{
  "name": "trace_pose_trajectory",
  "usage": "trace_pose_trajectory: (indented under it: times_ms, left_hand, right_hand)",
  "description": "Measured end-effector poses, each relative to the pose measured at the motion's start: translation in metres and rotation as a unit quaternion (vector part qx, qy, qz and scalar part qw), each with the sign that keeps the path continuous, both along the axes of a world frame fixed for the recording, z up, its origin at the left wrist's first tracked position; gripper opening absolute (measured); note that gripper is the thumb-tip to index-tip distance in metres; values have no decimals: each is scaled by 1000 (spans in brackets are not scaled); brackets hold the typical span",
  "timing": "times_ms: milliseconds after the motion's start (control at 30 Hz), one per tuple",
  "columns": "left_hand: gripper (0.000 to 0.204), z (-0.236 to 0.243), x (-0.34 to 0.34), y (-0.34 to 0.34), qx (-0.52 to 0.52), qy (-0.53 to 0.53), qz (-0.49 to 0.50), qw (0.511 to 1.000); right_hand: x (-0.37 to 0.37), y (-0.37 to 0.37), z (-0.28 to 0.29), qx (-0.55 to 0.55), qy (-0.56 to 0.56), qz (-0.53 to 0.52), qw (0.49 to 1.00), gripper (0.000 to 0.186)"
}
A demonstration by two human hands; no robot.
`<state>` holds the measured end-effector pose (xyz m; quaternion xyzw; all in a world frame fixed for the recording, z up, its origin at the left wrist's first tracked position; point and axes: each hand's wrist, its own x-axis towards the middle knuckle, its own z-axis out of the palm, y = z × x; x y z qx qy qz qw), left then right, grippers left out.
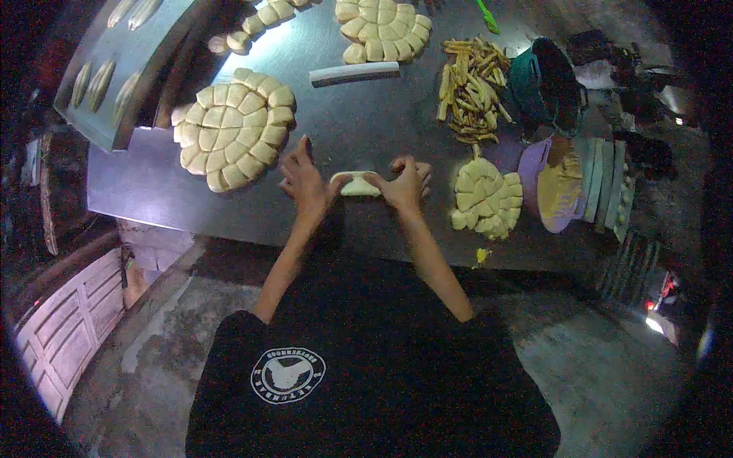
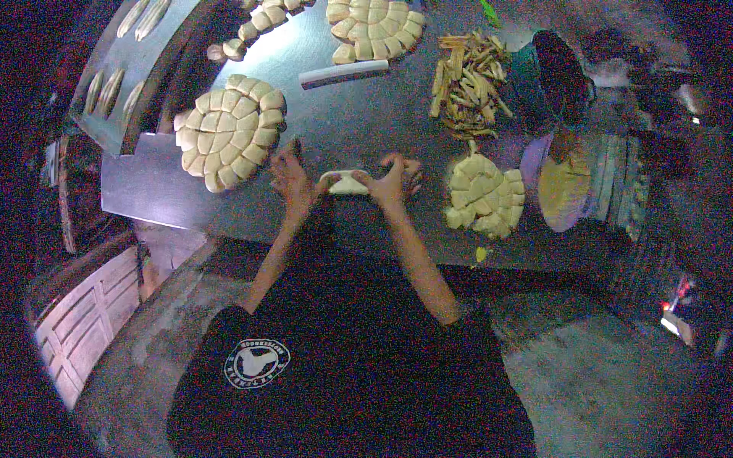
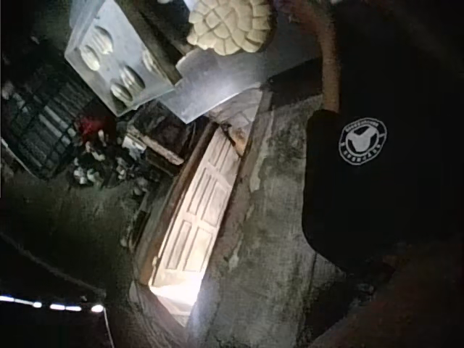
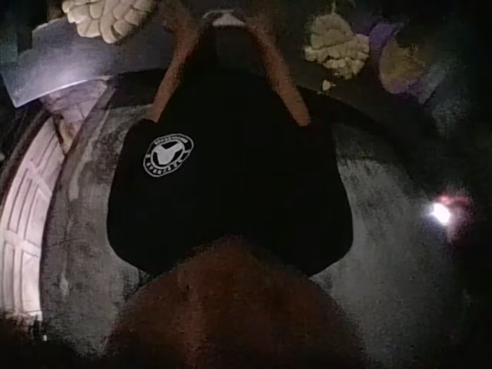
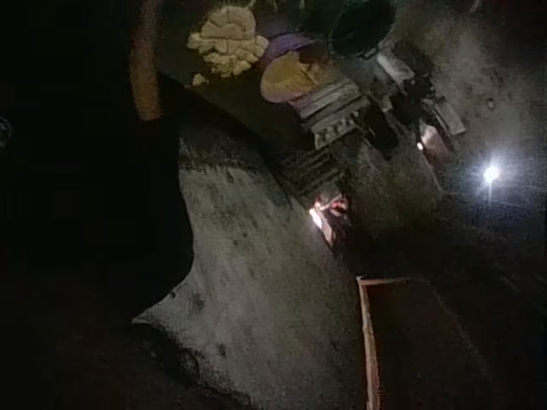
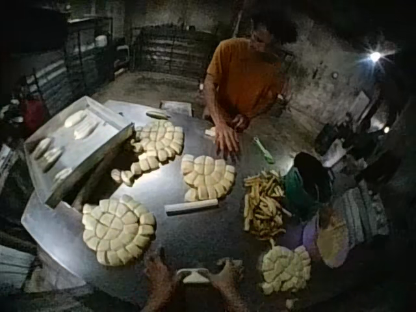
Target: The person prepares pieces of dough by rolling them into flat shapes, placing fillings inside, and then rolling them into cylinders. The person then places the dough cylinders onto a metal tray alongside other shaped dough items.
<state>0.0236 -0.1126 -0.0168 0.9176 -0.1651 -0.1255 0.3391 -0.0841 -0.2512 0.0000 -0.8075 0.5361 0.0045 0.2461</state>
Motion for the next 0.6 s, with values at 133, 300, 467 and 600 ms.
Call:
trace_pose_trajectory:
  times_ms: [133,300,467,600]
  left_hand:
    - [101,1,25,-8,43,33,-138,989]
    - [100,-6,31,-15,32,-3,-185,982]
    - [103,-17,21,-3,-59,-5,-129,990]
    - [104,-10,-1,10,-3,-5,-77,997]
  right_hand:
    - [-1,-4,-16,104,-78,-14,991,71]
    - [11,0,-13,-22,2,19,1000,68]
    - [-1,7,-17,19,-116,-34,992,60]
    - [-23,25,-27,-26,-52,-41,997,57]
